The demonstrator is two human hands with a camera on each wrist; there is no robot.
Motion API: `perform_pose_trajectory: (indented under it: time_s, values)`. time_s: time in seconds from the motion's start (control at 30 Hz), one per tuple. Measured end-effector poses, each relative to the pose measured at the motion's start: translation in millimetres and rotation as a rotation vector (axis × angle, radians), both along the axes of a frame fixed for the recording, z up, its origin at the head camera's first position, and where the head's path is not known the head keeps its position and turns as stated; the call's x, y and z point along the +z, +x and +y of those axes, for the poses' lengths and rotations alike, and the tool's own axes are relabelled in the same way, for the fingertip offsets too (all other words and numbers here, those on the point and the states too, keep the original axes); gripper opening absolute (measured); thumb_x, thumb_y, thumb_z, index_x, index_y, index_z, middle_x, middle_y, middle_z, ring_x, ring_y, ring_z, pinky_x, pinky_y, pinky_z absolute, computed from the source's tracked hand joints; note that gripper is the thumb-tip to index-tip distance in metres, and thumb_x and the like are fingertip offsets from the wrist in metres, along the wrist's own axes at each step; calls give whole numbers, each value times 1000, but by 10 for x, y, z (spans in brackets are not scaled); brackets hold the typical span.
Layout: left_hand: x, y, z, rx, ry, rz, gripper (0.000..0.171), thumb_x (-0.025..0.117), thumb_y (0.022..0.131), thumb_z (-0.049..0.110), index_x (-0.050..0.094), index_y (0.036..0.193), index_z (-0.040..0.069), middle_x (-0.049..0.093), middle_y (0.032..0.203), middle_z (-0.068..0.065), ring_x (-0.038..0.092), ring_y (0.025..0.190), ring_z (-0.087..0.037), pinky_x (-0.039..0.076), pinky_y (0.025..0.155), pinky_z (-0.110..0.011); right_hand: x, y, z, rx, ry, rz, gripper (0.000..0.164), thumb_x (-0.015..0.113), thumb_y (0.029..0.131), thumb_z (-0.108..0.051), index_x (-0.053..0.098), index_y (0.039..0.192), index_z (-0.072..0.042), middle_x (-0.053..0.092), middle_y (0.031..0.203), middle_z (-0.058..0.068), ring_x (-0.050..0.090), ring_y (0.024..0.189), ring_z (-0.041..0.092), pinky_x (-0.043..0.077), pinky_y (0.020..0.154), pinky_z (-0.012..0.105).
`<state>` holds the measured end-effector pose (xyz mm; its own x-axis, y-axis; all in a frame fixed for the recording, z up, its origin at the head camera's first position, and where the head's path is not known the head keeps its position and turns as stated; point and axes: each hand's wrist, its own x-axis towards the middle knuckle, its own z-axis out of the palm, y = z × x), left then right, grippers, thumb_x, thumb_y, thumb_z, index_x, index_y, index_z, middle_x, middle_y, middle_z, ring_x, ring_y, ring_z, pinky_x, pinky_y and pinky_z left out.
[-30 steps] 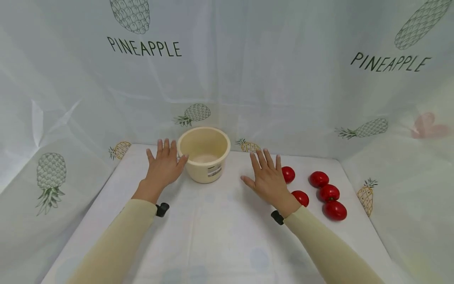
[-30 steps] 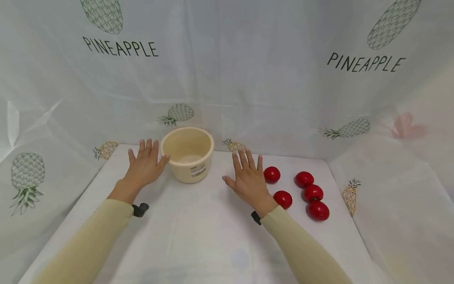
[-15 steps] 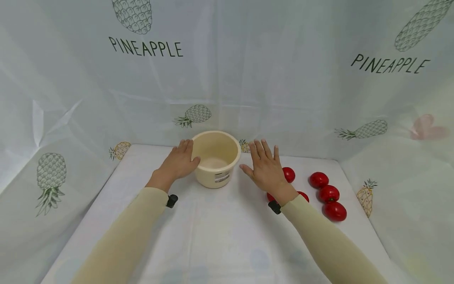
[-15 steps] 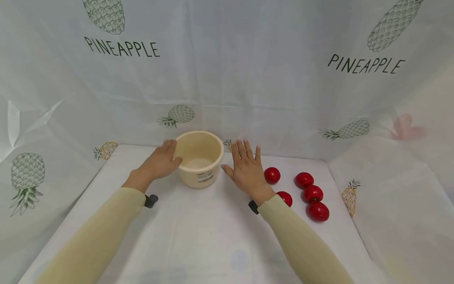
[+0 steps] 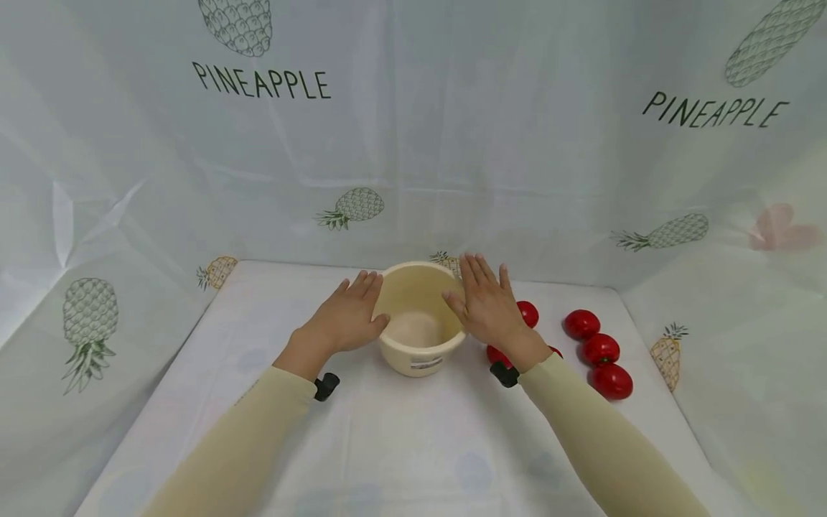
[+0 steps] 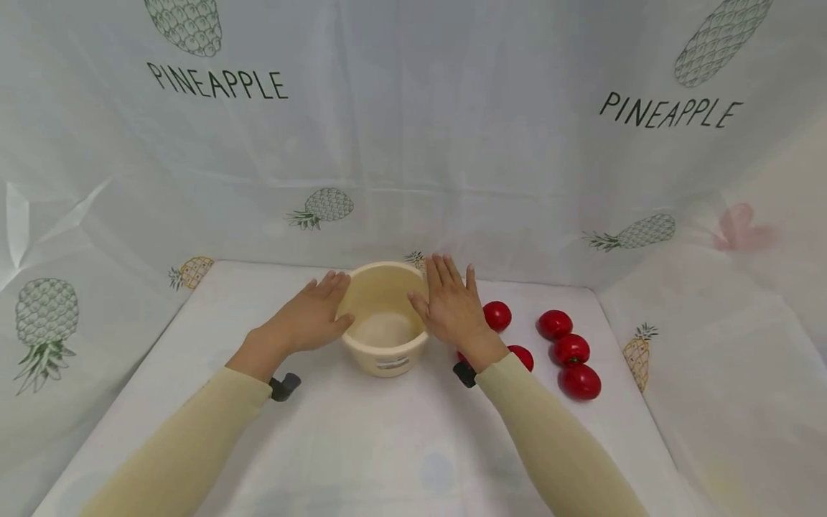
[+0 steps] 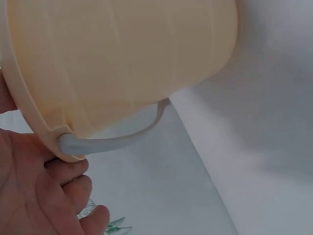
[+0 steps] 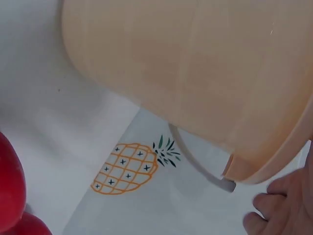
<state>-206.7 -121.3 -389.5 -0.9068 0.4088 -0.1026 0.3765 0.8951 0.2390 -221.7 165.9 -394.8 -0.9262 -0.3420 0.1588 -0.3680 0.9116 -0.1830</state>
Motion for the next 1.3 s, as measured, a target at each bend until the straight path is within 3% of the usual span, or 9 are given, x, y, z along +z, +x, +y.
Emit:
perform_pose_trajectory:
  time_s: [0.27, 0.53, 0.8, 1.3]
  values:
    - [-2, 181, 9, -8, 13, 26, 83, 47, 108, 49, 16, 168, 1, 16, 176, -18, 9, 165, -33, 11, 134, -54, -26, 163, -33, 45, -61, -144, 73, 41, 111, -49, 29, 165, -1, 31, 172, 16, 20, 163, 34, 9, 131, 66]
    - [-116, 461, -154, 24, 132, 106, 74, 47, 110, 40, 23, 166, -3, 22, 174, -22, 15, 163, -38, 16, 132, -59, -69, 422, -139, 101, -67, -113, 73, 45, 109, -46, 34, 163, 2, 38, 168, 19, 27, 161, 36, 12, 131, 64]
    - [-169, 675, -195, 42, 150, 145, 68, 43, 113, 36, 26, 165, -4, 25, 172, -23, 18, 162, -39, 17, 131, -62, -52, 602, -183, 107, -33, -105, 73, 45, 108, -47, 35, 163, 0, 39, 167, 19, 29, 160, 36, 13, 131, 63]
    - [-117, 668, -213, 81, 38, 172, 73, 42, 112, 43, 24, 165, -4, 21, 173, -22, 15, 163, -39, 10, 131, -63, -105, 632, -164, 115, 5, -82, 74, 45, 108, -48, 34, 164, -2, 36, 170, 17, 26, 161, 34, 12, 132, 61]
